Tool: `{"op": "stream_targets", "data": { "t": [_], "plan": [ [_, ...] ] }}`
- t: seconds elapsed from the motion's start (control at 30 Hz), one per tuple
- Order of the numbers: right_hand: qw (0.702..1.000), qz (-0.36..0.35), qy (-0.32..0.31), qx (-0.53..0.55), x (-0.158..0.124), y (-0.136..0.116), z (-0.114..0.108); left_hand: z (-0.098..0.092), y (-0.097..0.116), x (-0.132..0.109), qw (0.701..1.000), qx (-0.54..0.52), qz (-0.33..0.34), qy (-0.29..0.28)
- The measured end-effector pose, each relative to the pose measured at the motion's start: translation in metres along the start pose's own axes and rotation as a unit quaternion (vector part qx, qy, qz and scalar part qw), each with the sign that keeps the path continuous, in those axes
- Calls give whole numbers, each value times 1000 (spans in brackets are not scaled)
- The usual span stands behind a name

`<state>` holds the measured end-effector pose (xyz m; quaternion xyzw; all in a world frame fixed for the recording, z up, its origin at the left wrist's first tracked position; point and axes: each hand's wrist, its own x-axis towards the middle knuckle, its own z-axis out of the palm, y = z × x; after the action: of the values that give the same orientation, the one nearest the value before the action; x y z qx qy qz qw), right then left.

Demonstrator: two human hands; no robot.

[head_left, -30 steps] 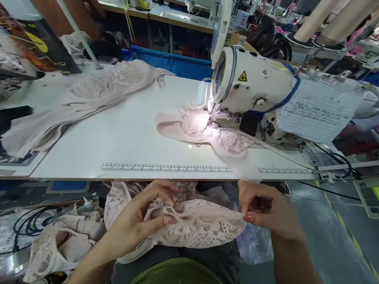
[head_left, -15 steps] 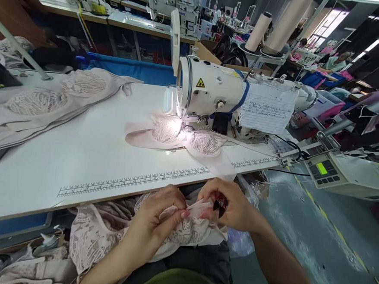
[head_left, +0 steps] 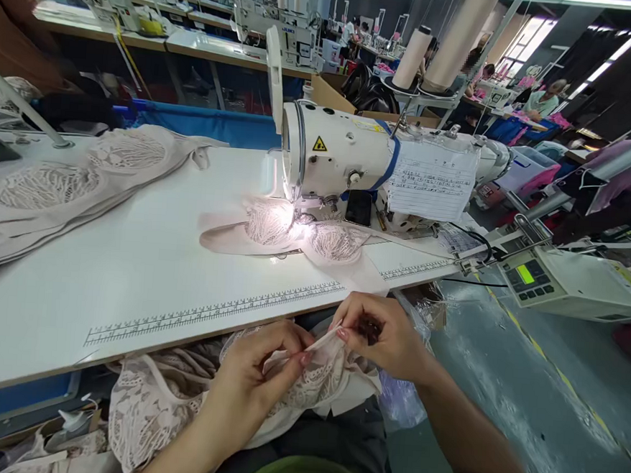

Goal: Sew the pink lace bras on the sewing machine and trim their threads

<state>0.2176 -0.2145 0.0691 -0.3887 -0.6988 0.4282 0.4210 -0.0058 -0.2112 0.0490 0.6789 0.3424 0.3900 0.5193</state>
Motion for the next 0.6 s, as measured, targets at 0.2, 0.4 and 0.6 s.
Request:
{"op": "stream_targets", "data": {
  "t": [0.2, 0.4, 0.6],
  "plan": [
    [999, 23, 30, 29, 0, -6, 7, 1, 4, 3, 998, -38, -49, -11],
    [998, 51, 18, -10, -3, -14, 13, 9, 8, 13, 995, 32, -87, -23],
    [994, 16, 73, -84, -8, -7, 10, 14, 4, 17, 990, -19, -141, 17]
  ]
}}
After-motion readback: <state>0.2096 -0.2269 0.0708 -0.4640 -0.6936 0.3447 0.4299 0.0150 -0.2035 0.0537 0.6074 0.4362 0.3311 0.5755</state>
